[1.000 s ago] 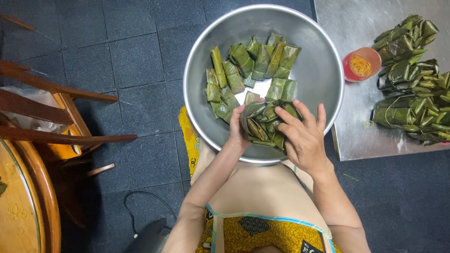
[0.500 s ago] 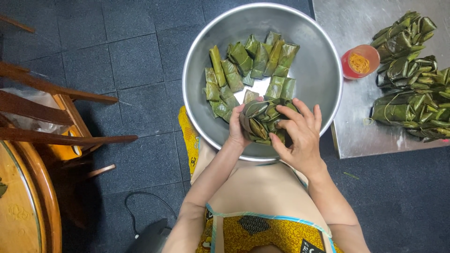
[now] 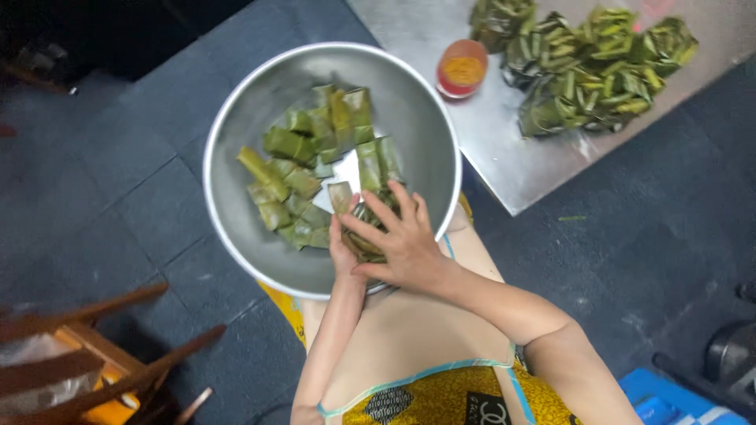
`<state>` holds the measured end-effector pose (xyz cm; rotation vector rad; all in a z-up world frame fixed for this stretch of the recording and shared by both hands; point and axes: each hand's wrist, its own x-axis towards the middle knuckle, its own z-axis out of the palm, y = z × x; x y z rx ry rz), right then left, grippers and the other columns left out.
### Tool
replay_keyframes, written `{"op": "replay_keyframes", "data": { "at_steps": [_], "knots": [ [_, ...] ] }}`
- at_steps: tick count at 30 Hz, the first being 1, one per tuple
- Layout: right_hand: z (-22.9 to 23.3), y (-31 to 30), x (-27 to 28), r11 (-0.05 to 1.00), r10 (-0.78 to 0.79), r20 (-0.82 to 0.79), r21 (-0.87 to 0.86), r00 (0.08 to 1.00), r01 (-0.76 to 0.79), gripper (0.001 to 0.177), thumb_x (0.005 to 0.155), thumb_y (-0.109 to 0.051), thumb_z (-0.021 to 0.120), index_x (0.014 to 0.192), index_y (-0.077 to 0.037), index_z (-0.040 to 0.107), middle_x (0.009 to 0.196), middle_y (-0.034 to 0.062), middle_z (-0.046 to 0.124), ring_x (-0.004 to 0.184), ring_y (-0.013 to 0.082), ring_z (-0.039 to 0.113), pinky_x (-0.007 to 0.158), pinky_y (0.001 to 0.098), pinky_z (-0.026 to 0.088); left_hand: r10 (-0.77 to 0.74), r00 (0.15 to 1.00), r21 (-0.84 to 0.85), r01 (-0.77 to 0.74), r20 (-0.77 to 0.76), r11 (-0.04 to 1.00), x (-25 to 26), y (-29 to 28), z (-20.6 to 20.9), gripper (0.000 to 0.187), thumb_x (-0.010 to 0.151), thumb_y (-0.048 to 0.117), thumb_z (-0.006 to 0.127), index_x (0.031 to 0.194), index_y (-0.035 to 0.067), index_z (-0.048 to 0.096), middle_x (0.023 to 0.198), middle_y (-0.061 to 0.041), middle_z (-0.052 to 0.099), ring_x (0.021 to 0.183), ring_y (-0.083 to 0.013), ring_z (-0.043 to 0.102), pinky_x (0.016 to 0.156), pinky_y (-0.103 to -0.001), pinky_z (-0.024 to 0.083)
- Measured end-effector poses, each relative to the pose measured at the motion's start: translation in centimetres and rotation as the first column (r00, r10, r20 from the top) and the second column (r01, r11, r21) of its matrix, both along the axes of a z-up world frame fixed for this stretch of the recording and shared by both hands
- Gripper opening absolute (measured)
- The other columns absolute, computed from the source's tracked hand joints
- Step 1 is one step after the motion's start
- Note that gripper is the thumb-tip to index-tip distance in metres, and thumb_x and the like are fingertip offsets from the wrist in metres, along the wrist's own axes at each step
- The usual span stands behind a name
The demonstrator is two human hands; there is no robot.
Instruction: Bundling food items wrapped in banana leaves and organizing them on a table.
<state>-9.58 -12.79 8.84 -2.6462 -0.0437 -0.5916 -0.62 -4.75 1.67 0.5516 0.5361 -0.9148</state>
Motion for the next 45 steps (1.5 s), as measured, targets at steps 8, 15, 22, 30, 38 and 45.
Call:
{"op": "replay_keyframes", "data": {
  "at_steps": [8, 15, 22, 30, 38, 45],
  "knots": [
    [2.2, -7.6, -1.3, 0.952, 0.054, -0.284, 0.305, 0.957, 0.037, 0.111, 0.062, -0.065, 0.088, 0.158, -0.04, 0.038, 0.17, 0.0226, 0.008, 0.153, 0.0553, 0.004, 0.109, 0.0843, 0.011, -0.099, 0.995, 0.058, 0.1, -0.025, 0.993, -1.9, -1.9, 0.3, 0.063, 0.094, 0.057, 0.057, 0.135, 0.011, 0.064, 0.13, -0.016, 0.068, 0.115, -0.0349, 0.067, 0.099, -0.051, 0.057],
    [0.0, -15.8, -5.1, 0.774, 0.063, -0.416, 0.594, 0.907, 0.219, 0.123, 0.057, -0.046, 0.099, 0.16, -0.034, 0.033, 0.163, 0.0245, 0.02, 0.146, 0.057, 0.027, 0.113, 0.0749, 0.027, -0.328, 0.937, 0.109, 0.316, 0.123, 0.942, -3.4, -7.3, -0.9, 0.063, 0.096, 0.064, 0.051, 0.147, 0.026, 0.055, 0.134, -0.013, 0.066, 0.116, -0.0299, 0.066, 0.097, -0.049, 0.058],
    [-9.6, -21.7, -7.7, 0.364, -0.099, -0.112, 0.921, 0.989, 0.141, 0.107, 0.06, -0.03, 0.091, 0.153, -0.013, 0.042, 0.151, 0.0165, 0.045, 0.132, 0.0344, 0.049, 0.113, 0.0529, 0.035, -0.388, 0.873, 0.128, 0.367, 0.295, 0.921, -3.8, -12.9, 3.2, 0.081, 0.097, 0.064, 0.055, 0.163, 0.027, 0.025, 0.157, -0.016, 0.04, 0.139, -0.033, 0.046, 0.116, -0.053, 0.039],
    [-7.2, -28.6, -5.5, 0.526, -0.471, -0.123, 0.756, 0.874, 0.39, 0.086, 0.078, -0.026, 0.088, 0.152, -0.012, 0.045, 0.14, 0.0259, 0.05, 0.127, 0.0428, 0.052, 0.107, 0.0576, 0.038, -0.409, 0.862, 0.135, 0.386, 0.299, 0.913, 0.6, -5.5, -1.0, 0.059, 0.101, 0.05, 0.05, 0.153, 0.023, 0.043, 0.154, -0.02, 0.043, 0.144, -0.0307, 0.043, 0.101, -0.056, 0.046],
    [-9.5, -28.9, 4.6, 0.804, -0.59, -0.214, -0.067, 0.779, 0.59, 0.076, 0.07, -0.034, 0.091, 0.137, -0.016, 0.059, 0.143, 0.0189, 0.035, 0.126, 0.0471, 0.037, 0.086, 0.0621, 0.045, -0.099, 0.976, -0.023, 0.105, 0.193, 0.994, 0.8, 6.5, -3.9, 0.041, 0.101, 0.031, 0.055, 0.137, 0.012, 0.057, 0.137, -0.019, 0.063, 0.123, -0.0307, 0.063, 0.097, -0.048, 0.054],
    [-8.9, -30.4, 8.6, 0.661, -0.741, -0.273, -0.136, 0.614, 0.738, 0.073, 0.084, -0.045, 0.094, 0.136, -0.012, 0.056, 0.145, 0.0295, 0.036, 0.127, 0.0495, 0.041, 0.09, 0.0636, 0.049, 0.169, 0.971, 0.008, -0.173, 0.171, 0.985, 0.5, 15.0, -6.8, 0.034, 0.104, 0.028, 0.052, 0.133, 0.011, 0.061, 0.128, -0.018, 0.068, 0.115, -0.0313, 0.066, 0.096, -0.047, 0.054]
  ]
}}
